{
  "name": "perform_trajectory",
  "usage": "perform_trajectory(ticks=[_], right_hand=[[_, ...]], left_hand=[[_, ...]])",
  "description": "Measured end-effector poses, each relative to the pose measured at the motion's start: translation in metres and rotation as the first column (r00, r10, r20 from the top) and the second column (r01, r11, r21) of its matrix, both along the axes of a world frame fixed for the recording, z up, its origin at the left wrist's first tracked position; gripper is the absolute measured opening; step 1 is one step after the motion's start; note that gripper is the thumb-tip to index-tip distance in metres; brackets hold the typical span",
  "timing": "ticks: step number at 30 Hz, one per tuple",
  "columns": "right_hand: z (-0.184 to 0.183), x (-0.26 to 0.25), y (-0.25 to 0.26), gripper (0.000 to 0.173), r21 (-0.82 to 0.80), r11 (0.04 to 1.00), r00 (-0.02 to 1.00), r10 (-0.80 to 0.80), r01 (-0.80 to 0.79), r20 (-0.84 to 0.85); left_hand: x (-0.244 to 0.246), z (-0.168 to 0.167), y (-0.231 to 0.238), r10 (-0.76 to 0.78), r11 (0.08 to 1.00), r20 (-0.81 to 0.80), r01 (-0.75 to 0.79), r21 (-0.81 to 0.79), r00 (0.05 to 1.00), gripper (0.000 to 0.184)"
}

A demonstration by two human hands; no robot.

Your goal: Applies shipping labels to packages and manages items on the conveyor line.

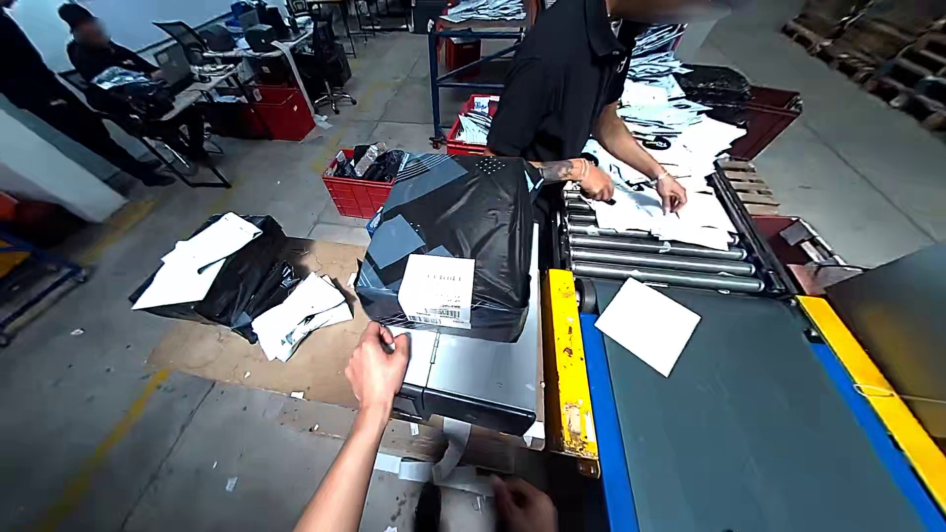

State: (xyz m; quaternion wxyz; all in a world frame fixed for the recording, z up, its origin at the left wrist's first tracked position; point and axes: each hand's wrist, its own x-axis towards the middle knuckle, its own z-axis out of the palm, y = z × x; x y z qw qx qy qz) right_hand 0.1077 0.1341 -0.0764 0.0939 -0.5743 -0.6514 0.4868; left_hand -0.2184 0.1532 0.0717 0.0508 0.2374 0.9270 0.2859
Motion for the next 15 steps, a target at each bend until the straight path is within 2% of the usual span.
perform_trajectory(ticks=[1,2,4,5,7,8,9,11,13,15], right_hand=[[-0.012,-0.047,-0.006,0.032,-0.038,0.998,0.976,-0.06,0.053,-0.207],[-0.012,-0.085,-0.005,0.031,-0.152,0.982,0.931,-0.16,0.115,-0.327],[0.011,-0.138,0.008,0.028,-0.432,0.864,0.849,-0.416,0.258,-0.326],[0.02,-0.153,0.011,0.022,-0.505,0.798,0.793,-0.524,0.329,-0.312],[0.024,-0.162,0.009,0.012,-0.527,0.73,0.646,-0.661,0.435,-0.383],[0.025,-0.161,0.007,0.009,-0.503,0.726,0.608,-0.679,0.47,-0.411],[0.032,-0.156,0.009,0.008,-0.48,0.729,0.617,-0.677,0.488,-0.401],[0.05,-0.121,0.017,0.016,-0.446,0.773,0.71,-0.613,0.45,-0.346],[0.046,-0.044,0.044,0.018,-0.339,0.816,0.726,-0.574,0.468,-0.378],[0.016,0.057,0.108,0.022,-0.153,0.762,0.703,-0.642,0.629,-0.306]], left_hand=[[-0.001,0.0,0.0,-0.015,1.0,0.003,0.015,-0.008,1.0,0.025],[-0.002,0.001,0.0,-0.028,1.0,0.006,0.028,-0.013,1.0,0.025],[-0.004,0.002,-0.003,-0.044,0.999,0.01,0.044,-0.015,0.999,0.026],[-0.006,0.003,-0.006,-0.056,0.998,0.014,0.057,-0.005,0.998,0.027],[-0.007,-0.002,-0.008,-0.105,0.993,0.003,0.104,0.05,0.995,0.03],[-0.005,-0.006,-0.006,-0.138,0.986,-0.008,0.138,0.089,0.99,0.03],[-0.003,-0.009,-0.003,-0.164,0.978,-0.019,0.165,0.128,0.986,0.031],[0.001,-0.014,-0.001,-0.176,0.968,-0.029,0.179,0.175,0.984,0.033],[-0.002,-0.016,0.001,-0.185,0.964,-0.025,0.186,0.189,0.982,0.034],[-0.006,-0.021,0.007,-0.161,0.968,-0.045,0.167,0.188,0.986,0.034]])
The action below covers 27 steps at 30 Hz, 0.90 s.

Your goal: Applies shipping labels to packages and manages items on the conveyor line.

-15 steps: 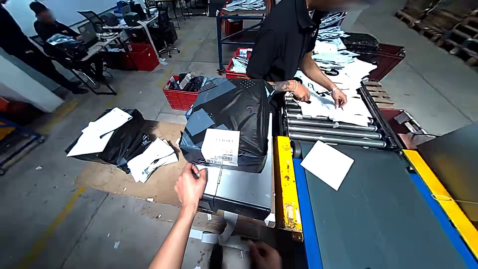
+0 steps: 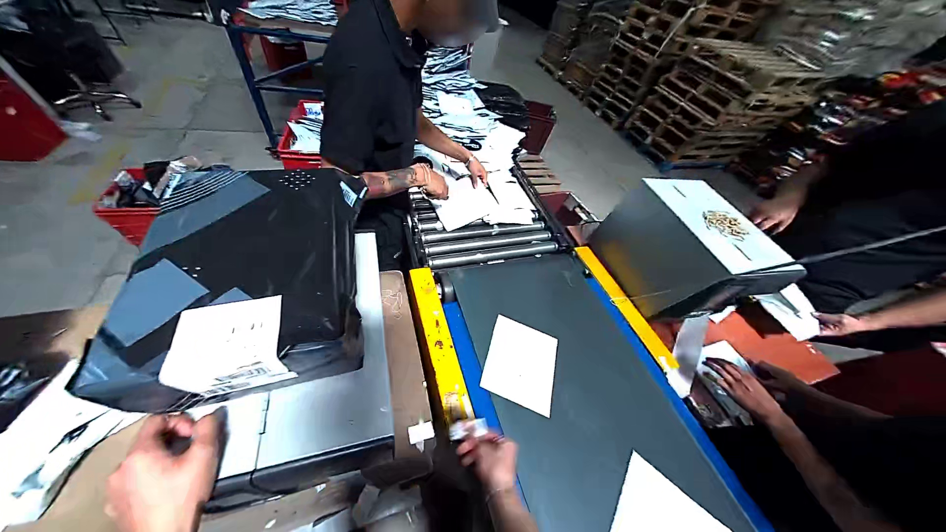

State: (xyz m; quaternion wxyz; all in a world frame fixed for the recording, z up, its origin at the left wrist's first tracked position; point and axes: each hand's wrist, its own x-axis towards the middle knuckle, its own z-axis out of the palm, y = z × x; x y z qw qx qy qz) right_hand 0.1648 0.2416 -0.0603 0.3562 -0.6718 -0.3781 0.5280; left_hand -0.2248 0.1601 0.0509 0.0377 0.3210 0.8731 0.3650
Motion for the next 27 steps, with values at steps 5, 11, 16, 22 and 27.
perform_trajectory(ticks=[5,11,16,22,27], right_hand=[[-0.059,0.165,0.06,0.056,-0.302,0.932,0.741,0.057,0.201,0.669],[-0.023,0.122,-0.048,0.088,-0.319,0.943,0.512,0.323,-0.1,0.796],[-0.032,-0.115,-0.11,0.03,0.012,0.846,0.846,0.532,-0.532,0.042],[0.013,-0.211,-0.095,0.014,-0.277,0.947,0.97,0.104,-0.164,-0.222],[0.034,-0.147,-0.09,0.023,-0.163,0.952,0.963,0.241,-0.259,-0.12]], left_hand=[[0.019,0.009,0.004,0.073,0.997,-0.001,-0.073,-0.019,0.997,0.03],[0.012,0.021,-0.001,0.133,0.985,-0.004,-0.133,-0.109,0.991,0.027],[0.013,0.019,-0.007,0.133,0.98,-0.006,-0.132,-0.152,0.991,0.025],[0.008,0.018,-0.011,0.085,0.988,-0.011,-0.086,-0.129,0.996,0.026],[0.012,0.013,-0.011,-0.026,0.999,0.008,0.026,-0.047,1.0,0.035]])
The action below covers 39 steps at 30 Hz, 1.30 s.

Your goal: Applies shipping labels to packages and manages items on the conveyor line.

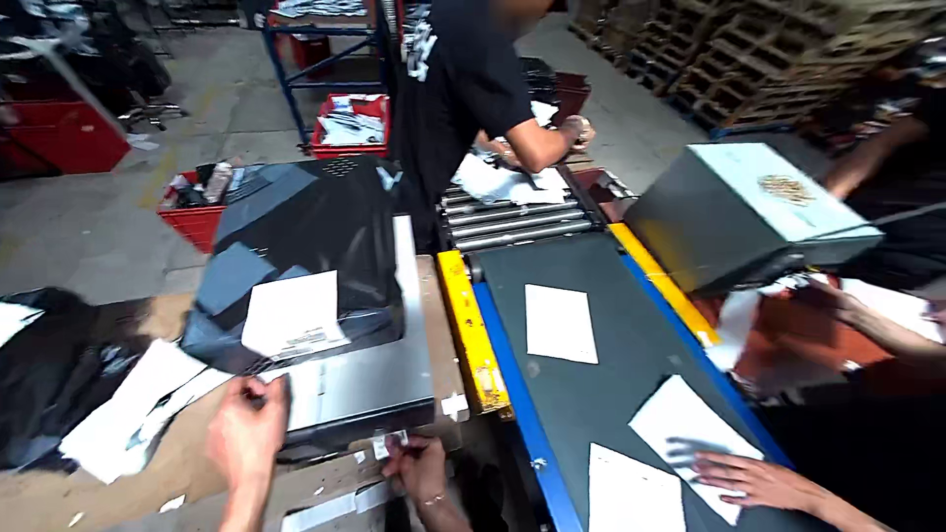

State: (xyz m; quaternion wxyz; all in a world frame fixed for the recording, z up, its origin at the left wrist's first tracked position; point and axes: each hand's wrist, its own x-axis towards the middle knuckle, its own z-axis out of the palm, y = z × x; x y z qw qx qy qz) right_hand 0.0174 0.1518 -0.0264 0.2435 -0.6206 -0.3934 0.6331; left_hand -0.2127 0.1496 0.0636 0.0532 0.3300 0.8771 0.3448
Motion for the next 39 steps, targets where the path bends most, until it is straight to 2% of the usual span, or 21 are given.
perform_trajectory(ticks=[1,3,6,7,9,11,13,15,17,19,21,22,24,25,28,30,31,33,35,37,39], right_hand=[[-0.004,0.041,0.014,0.023,0.026,1.0,1.0,-0.006,0.005,0.027],[-0.027,0.143,0.071,0.023,0.109,0.987,0.981,-0.131,0.117,0.141],[-0.077,0.289,0.171,0.035,0.189,0.914,0.817,-0.405,0.358,0.41],[-0.087,0.32,0.194,0.039,0.185,0.904,0.771,-0.425,0.384,0.474],[-0.094,0.358,0.196,0.048,0.084,0.963,0.694,-0.243,0.255,0.678],[-0.082,0.374,0.166,0.079,-0.087,0.993,0.541,0.028,0.085,0.841],[-0.061,0.377,0.128,0.101,-0.169,0.986,0.412,0.156,-0.005,0.898],[-0.046,0.331,0.089,0.102,-0.151,0.974,0.412,0.209,-0.169,0.887],[-0.046,0.227,0.04,0.078,0.086,0.935,0.654,0.173,-0.344,0.736],[-0.055,0.114,0.001,0.046,0.23,0.899,0.885,0.268,-0.371,0.38],[-0.055,0.029,-0.013,0.032,0.15,0.954,0.966,0.257,-0.259,0.034],[-0.048,0.001,-0.013,0.031,0.043,0.982,0.982,0.185,-0.183,-0.047],[-0.035,-0.033,-0.006,0.025,-0.105,0.994,0.998,0.014,-0.021,-0.067],[-0.03,-0.045,-0.003,0.019,-0.12,0.991,0.996,-0.071,0.064,-0.06],[-0.022,-0.054,-0.007,0.006,-0.021,0.985,0.982,-0.175,0.174,-0.075],[-0.008,-0.021,-0.002,0.012,-0.009,0.996,0.996,-0.085,0.085,-0.032],[-0.006,0.012,0.004,0.016,0.015,0.998,0.998,-0.062,0.062,-0.027],[-0.025,0.112,0.032,0.016,0.152,0.976,0.986,-0.163,0.156,0.038],[-0.051,0.234,0.091,0.023,0.261,0.928,0.894,-0.34,0.268,0.293],[-0.076,0.343,0.148,0.035,0.295,0.892,0.735,-0.449,0.342,0.508],[-0.095,0.415,0.17,0.047,0.156,0.941,0.637,-0.319,0.3,0.701]], left_hand=[[-0.001,-0.003,0.001,-0.009,1.0,-0.007,0.009,0.015,1.0,0.035],[-0.006,-0.01,0.007,0.006,1.0,-0.023,-0.005,0.024,1.0,0.036],[-0.009,-0.018,0.009,0.053,0.999,-0.01,-0.053,0.012,0.999,0.037],[-0.006,-0.016,0.013,0.064,0.998,-0.007,-0.064,0.014,0.998,0.035],[0.007,-0.006,0.014,0.071,0.997,-0.022,-0.071,0.017,0.997,0.033],[0.008,0.003,0.009,0.085,0.996,-0.048,-0.084,0.012,0.995,0.031],[0.006,0.007,0.007,0.126,0.991,-0.039,-0.127,-0.035,0.991,0.03],[0.005,0.011,0.009,0.168,0.982,-0.033,-0.17,-0.086,0.985,0.029],[0.005,0.011,0.006,0.193,0.973,-0.026,-0.195,-0.122,0.981,0.028],[0.005,0.009,0.004,0.188,0.972,-0.027,-0.19,-0.136,0.982,0.027],[0.004,0.009,0.003,0.169,0.978,-0.021,-0.17,-0.122,0.985,0.025],[0.003,0.009,0.002,0.16,0.98,-0.015,-0.161,-0.115,0.987,0.024],[0.003,0.009,0.002,0.142,0.984,-0.006,-0.142,-0.103,0.99,0.023],[0.002,0.01,0.001,0.129,0.987,0.0,-0.128,-0.095,0.992,0.024],[-0.001,0.006,-0.003,0.047,0.997,-0.006,-0.047,-0.061,0.999,0.031],[0.001,0.002,-0.002,-0.014,1.0,-0.009,0.013,-0.023,1.0,0.033],[0.001,0.0,-0.001,-0.037,0.999,-0.015,0.037,0.0,0.999,0.034],[-0.001,-0.004,0.003,-0.05,0.998,-0.016,0.051,0.028,0.999,0.036],[-0.008,-0.014,0.006,-0.026,0.999,-0.013,0.026,0.033,1.0,0.037],[-0.01,-0.021,0.007,0.01,1.0,-0.014,-0.009,0.025,1.0,0.037],[-0.001,-0.016,0.011,0.052,0.998,-0.001,-0.052,0.021,0.999,0.034]])
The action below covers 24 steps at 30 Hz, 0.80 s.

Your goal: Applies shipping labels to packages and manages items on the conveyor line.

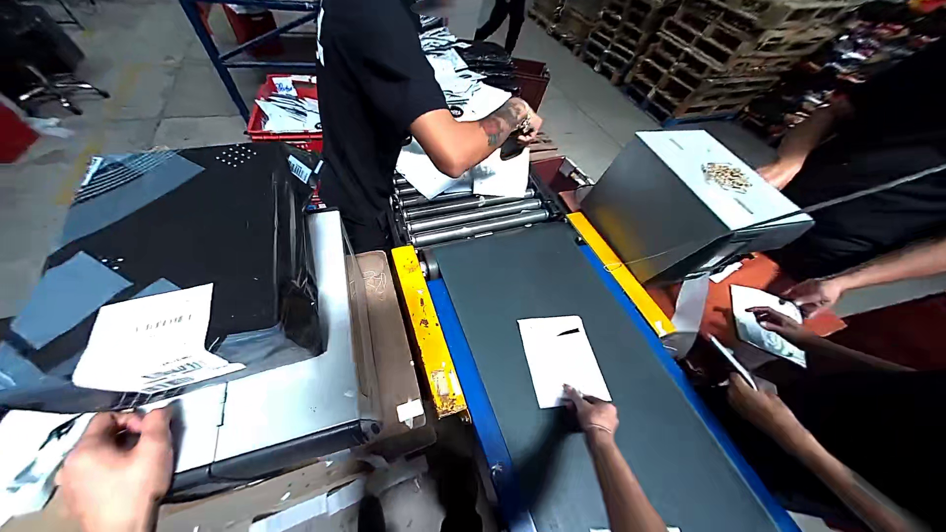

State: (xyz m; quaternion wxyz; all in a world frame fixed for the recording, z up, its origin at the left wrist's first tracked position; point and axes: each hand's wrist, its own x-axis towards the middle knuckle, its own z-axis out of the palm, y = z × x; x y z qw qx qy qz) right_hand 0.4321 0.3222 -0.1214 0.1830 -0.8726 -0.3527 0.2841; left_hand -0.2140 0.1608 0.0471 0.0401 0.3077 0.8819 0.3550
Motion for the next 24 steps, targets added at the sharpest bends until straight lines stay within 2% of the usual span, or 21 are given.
perform_trajectory(ticks=[3,5,6,8,10,11,12,13,14,16,18,20,22,24], right_hand=[[0.006,0.04,-0.037,0.075,-0.285,0.956,0.97,0.129,-0.066,0.209],[0.025,0.033,-0.078,0.094,-0.391,0.912,0.905,0.265,-0.123,0.333],[0.031,0.014,-0.097,0.097,-0.415,0.892,0.876,0.338,-0.182,0.343],[0.038,-0.073,-0.13,0.088,-0.342,0.846,0.825,0.503,-0.408,0.259],[0.039,-0.199,-0.173,0.06,-0.046,0.767,0.768,0.636,-0.64,-0.075],[0.032,-0.262,-0.19,0.043,0.126,0.726,0.685,0.683,-0.676,-0.254],[0.025,-0.318,-0.199,0.033,0.245,0.716,0.597,0.687,-0.654,-0.413],[0.022,-0.362,-0.202,0.028,0.291,0.746,0.526,0.641,-0.599,-0.559],[0.026,-0.396,-0.2,0.03,0.26,0.799,0.489,0.551,-0.542,-0.676],[0.047,-0.433,-0.187,0.035,0.099,0.89,0.499,0.338,-0.444,-0.798],[0.066,-0.453,-0.175,0.027,-0.011,0.943,0.545,0.183,-0.333,-0.818],[0.074,-0.47,-0.175,0.016,-0.013,0.976,0.562,0.116,-0.219,-0.819],[0.077,-0.47,-0.182,0.01,0.083,0.981,0.574,0.169,-0.173,-0.801],[0.09,-0.439,-0.174,0.014,0.124,0.96,0.575,0.251,-0.251,-0.779]], left_hand=[[0.014,0.013,0.006,-0.001,1.0,-0.023,0.001,-0.01,1.0,0.033],[0.016,0.021,0.0,0.001,1.0,-0.043,-0.002,-0.022,0.999,0.033],[0.015,0.024,-0.003,0.024,0.999,-0.044,-0.026,-0.047,0.999,0.032],[0.01,0.029,-0.004,0.089,0.991,-0.04,-0.092,-0.101,0.995,0.03],[0.009,0.029,-0.006,0.119,0.981,-0.015,-0.119,-0.156,0.993,0.028],[0.007,0.028,-0.007,0.119,0.98,-0.008,-0.118,-0.16,0.993,0.027],[0.006,0.027,-0.007,0.111,0.982,0.003,-0.109,-0.155,0.994,0.026],[0.006,0.027,-0.008,0.102,0.984,0.016,-0.098,-0.148,0.995,0.026],[0.005,0.027,-0.009,0.093,0.986,0.023,-0.088,-0.14,0.995,0.025],[0.004,0.026,-0.009,0.081,0.99,0.027,-0.077,-0.122,0.996,0.024],[0.003,0.026,-0.01,0.073,0.991,0.025,-0.07,-0.111,0.997,0.024],[-0.001,0.026,-0.012,0.059,0.992,0.02,-0.056,-0.114,0.998,0.026],[-0.001,0.022,-0.015,0.016,0.994,0.01,-0.015,-0.104,1.0,0.03],[0.002,0.019,-0.013,-0.022,0.997,-0.004,0.022,-0.07,1.0,0.031]])
